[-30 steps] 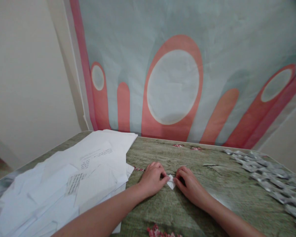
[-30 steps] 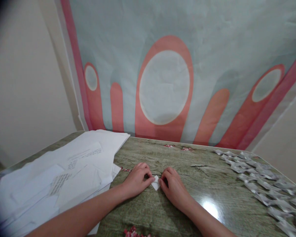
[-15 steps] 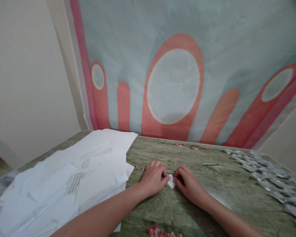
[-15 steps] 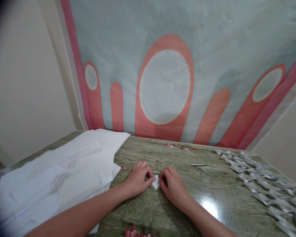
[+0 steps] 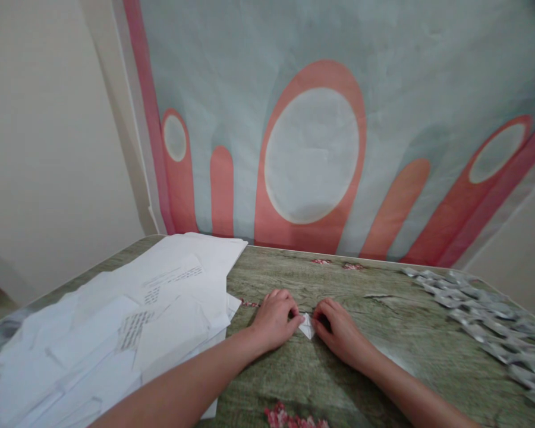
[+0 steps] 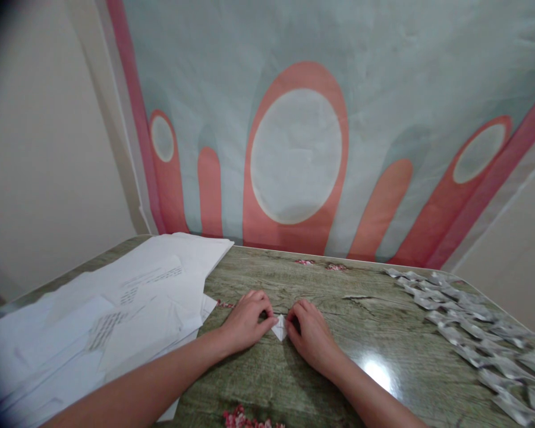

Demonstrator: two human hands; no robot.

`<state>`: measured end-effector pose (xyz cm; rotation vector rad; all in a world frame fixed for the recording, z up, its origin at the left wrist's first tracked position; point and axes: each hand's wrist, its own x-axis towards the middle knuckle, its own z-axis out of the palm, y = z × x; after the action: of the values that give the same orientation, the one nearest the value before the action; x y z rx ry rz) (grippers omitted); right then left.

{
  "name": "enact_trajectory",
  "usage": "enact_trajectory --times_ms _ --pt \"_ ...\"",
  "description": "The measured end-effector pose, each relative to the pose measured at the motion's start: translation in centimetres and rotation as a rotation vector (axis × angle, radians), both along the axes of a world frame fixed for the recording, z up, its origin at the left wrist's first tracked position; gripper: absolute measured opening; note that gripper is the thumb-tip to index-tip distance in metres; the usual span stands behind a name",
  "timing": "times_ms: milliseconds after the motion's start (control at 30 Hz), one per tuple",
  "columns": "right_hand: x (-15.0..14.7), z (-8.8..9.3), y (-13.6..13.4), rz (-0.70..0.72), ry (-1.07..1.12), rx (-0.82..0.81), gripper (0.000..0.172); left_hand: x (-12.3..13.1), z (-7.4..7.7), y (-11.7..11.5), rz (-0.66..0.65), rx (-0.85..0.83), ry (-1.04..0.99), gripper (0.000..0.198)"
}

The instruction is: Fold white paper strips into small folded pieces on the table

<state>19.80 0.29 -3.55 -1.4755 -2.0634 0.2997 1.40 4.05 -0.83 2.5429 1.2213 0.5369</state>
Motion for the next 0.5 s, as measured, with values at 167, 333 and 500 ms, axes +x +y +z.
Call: enact_trajectory --times_ms 167,333,500 --pt "-0.1 0.1 0.0 -0.009 0.001 -0.01 0.007 -0.5 1.0 -0.9 -0.11 0.097 0.038 0.009" --pt "-0.1 0.1 -0.1 -0.012 0.004 -0.014 0.006 -0.2 2.1 -2.6 -0.259 0.285 0.183 0.014" --pt "-0.1 0.1 -0.1 -0.011 0.005 -0.014 0.006 0.0 2.2 -3.3 -0.27 0.305 0.255 0.025"
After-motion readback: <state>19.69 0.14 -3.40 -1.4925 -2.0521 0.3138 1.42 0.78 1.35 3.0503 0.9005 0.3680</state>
